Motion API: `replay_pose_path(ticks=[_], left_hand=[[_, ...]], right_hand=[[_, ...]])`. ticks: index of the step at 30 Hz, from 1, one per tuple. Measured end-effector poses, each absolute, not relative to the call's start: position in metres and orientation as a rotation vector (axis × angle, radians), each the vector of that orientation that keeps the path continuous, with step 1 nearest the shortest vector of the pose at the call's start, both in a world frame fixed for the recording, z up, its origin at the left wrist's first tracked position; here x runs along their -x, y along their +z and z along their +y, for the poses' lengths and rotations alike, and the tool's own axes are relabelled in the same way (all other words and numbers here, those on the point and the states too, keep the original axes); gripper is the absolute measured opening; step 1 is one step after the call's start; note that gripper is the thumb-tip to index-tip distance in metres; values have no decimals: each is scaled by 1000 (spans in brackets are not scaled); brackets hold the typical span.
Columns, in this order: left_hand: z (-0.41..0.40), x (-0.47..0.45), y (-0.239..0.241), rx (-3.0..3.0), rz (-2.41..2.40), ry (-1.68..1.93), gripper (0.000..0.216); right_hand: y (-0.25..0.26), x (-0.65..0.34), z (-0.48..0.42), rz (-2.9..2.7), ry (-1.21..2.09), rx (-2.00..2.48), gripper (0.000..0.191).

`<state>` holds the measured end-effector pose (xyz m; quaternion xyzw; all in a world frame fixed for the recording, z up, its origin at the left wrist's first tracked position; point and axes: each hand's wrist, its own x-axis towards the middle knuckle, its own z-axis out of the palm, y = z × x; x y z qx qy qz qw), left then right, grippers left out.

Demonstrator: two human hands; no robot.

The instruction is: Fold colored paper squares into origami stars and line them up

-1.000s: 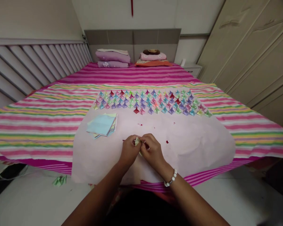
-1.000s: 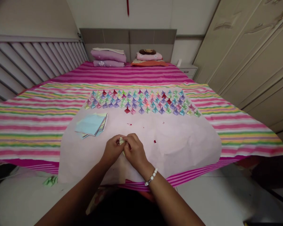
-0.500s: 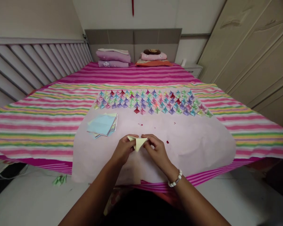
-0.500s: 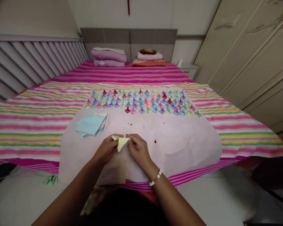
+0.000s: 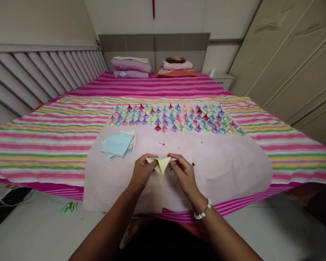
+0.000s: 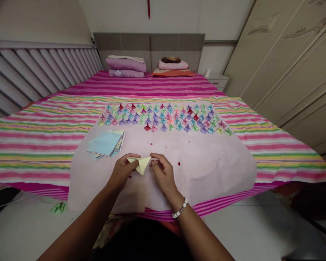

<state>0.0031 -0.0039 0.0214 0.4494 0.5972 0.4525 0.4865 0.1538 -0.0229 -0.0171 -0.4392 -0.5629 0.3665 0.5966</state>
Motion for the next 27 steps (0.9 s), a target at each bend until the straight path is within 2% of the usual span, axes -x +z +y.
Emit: replay_pose_path(ticks=[4,9,12,17,27], left_hand=[[-3,-3,19,-1113,1483,1143,27],[-4,-6,16,-1208,1460,1176,25],[-5,-8,14,-1320,1467,1215,24],[-9,-11,14,-1546,1473,1271,23],[-7,-13,1,-1669,1397,1230,26]], right_hand=[[-7,-155,-34,-1399,494,1042,21],[-6,-147,-36,-1633,435,1067,33],[-10,-142,-33,-1653,375,1137,28],[-12,-136,-30,-1631,395,1182,15],[-13,-138,-19,-1531,532,1220,27]])
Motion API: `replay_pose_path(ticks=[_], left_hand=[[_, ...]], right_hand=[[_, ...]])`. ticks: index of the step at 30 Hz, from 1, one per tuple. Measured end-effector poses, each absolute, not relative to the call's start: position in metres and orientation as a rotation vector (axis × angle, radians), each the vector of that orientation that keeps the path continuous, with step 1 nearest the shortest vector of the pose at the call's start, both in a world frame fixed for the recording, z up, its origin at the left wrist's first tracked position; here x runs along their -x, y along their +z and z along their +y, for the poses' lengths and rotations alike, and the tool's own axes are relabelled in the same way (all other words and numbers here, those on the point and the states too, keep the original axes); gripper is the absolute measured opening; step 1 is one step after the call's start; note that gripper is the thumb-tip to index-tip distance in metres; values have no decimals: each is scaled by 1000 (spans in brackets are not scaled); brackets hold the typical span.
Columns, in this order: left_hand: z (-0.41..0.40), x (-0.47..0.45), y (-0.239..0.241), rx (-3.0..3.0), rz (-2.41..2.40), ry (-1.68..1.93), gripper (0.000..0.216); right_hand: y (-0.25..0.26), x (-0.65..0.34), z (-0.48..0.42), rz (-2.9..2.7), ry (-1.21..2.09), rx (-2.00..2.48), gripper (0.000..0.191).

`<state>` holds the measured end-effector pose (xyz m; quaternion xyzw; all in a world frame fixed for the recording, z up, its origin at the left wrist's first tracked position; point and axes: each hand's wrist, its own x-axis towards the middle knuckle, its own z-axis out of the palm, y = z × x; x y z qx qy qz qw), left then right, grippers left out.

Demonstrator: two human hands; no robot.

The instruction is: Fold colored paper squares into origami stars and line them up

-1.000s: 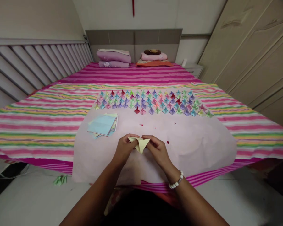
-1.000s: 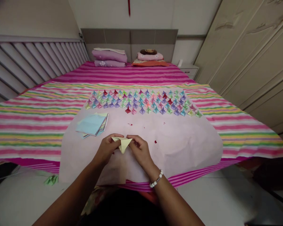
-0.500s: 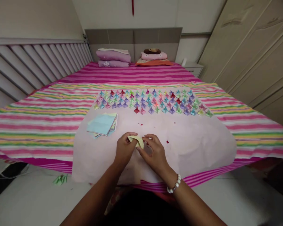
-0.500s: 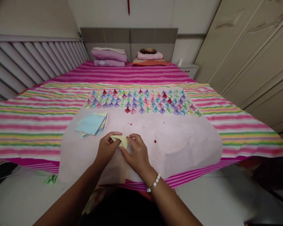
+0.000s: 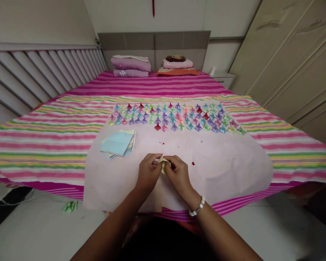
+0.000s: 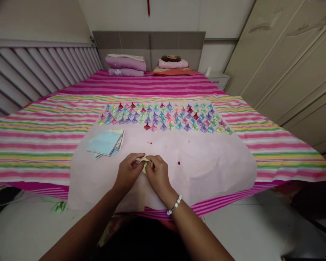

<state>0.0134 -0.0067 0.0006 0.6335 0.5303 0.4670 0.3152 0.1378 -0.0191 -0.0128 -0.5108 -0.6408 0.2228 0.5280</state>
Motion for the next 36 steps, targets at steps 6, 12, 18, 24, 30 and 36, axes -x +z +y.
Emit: replay_pose_path(ticks=[6,12,18,24,30,36], left_hand=[[-3,-17,-5,-1550,1466,1200,26],[-1,-22,-9,-1323,1438,1186,24],[-1,-23,-10,-1256,1472,1231,25],[-2,-27,-6,-1301,1523,1220,26],[-4,-27,-5,-1477,1496,1194,32],[-4,-20,-10,-1599,1310,1122,44]], right_hand=[[-16,-136,-16,-1467,556,1242,22],[-18,-133,-16,-1486,530,1238,21],[-21,-130,-15,-1565,452,1230,26],[-20,-129,-17,-1625,402,1234,31],[-18,-129,-16,-1481,462,1206,29],[-19,-135,-11,-1212,694,1177,18]])
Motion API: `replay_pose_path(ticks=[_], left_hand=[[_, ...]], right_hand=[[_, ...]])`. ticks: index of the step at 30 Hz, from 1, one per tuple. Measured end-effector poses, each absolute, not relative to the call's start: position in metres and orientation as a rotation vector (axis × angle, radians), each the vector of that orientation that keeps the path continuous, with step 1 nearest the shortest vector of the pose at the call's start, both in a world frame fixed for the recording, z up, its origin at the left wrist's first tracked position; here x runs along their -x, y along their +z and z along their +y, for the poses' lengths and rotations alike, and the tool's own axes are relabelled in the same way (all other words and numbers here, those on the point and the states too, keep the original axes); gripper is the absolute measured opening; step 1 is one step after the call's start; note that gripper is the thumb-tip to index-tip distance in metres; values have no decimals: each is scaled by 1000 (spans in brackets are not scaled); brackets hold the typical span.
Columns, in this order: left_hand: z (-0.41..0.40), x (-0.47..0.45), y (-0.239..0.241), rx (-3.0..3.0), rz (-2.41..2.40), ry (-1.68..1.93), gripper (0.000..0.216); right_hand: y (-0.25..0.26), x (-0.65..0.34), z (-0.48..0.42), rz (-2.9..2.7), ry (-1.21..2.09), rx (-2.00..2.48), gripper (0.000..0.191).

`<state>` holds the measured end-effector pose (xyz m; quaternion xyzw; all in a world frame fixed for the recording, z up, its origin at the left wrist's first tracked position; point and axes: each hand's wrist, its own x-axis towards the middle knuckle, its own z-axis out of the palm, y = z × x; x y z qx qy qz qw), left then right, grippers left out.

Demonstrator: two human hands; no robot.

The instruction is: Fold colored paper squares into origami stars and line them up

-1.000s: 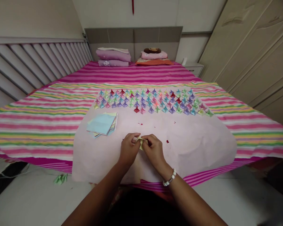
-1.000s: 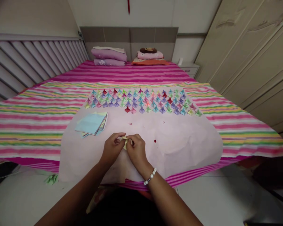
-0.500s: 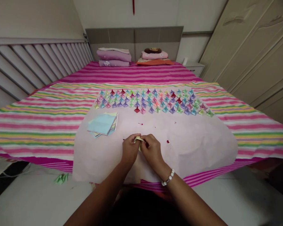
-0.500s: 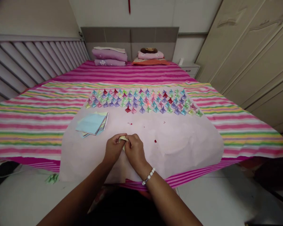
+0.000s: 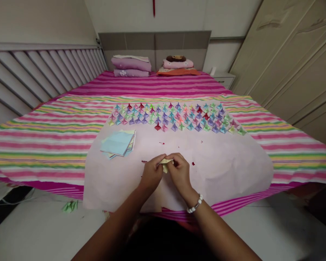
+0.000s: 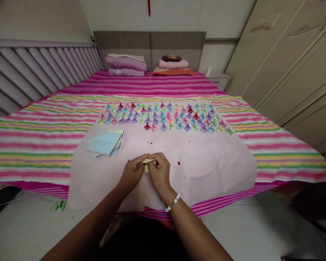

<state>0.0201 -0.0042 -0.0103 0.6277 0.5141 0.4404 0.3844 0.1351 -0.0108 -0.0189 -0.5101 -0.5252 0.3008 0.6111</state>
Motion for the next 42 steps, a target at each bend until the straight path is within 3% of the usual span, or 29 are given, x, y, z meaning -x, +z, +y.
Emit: replay_pose_path(ticks=[9,14,21,27,42], left_hand=[[-7,-8,-2,-1492,970,1057,35],[-9,-4,-1,-1457,866,1004,56],[-6,-1,-2,-1485,1062,1133,29],[-8,-2,6,-1337,1142,1190,19],[-11,-4,19,-1242,1169,1139,22]], right_hand=[[-10,-141,-6,-821,1144,1134,12],[-7,-142,-6,-767,1213,1089,12],[-5,-144,-7,-804,1345,989,8],[1,-144,-11,-872,1448,846,24],[-2,-148,-12,-907,1349,959,18]])
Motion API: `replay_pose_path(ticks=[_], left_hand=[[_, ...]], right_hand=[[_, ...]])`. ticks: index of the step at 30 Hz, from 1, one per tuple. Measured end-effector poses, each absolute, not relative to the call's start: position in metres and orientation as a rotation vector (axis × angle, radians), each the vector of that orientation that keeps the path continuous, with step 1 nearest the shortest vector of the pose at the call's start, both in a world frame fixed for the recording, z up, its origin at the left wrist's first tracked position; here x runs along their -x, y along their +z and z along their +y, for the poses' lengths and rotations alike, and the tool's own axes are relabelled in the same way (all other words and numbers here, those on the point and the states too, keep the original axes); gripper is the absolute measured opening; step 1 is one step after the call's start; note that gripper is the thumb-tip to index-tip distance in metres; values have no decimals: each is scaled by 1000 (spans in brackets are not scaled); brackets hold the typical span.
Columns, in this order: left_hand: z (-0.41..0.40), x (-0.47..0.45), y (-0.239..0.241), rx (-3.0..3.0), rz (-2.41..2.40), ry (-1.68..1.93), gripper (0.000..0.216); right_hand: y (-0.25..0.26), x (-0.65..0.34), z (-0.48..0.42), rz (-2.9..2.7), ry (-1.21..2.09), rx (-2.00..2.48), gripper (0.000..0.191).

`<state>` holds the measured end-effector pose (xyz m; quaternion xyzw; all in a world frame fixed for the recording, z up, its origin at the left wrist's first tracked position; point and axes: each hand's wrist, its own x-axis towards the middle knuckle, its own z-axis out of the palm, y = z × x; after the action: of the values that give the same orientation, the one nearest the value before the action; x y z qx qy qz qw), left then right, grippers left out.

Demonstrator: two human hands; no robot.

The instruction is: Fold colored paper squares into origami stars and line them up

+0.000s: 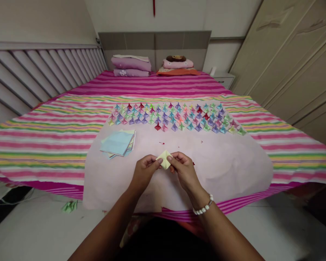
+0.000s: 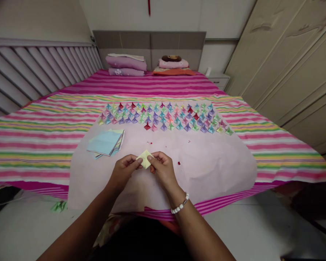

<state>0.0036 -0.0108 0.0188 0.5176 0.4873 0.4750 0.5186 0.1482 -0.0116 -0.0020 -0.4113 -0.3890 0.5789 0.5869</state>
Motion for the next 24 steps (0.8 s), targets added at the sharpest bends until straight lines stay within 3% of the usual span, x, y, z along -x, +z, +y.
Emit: replay_pose_path(ticks=[15,24], left_hand=[[-15,-9,16,-1169,1139,1020,25],[-15,-11,16,-1086,1190,952,29]], right_hand=[[-1,-146,-15,-870,1422,988,34],[-2,-143,-16,-872,1425,992,34]])
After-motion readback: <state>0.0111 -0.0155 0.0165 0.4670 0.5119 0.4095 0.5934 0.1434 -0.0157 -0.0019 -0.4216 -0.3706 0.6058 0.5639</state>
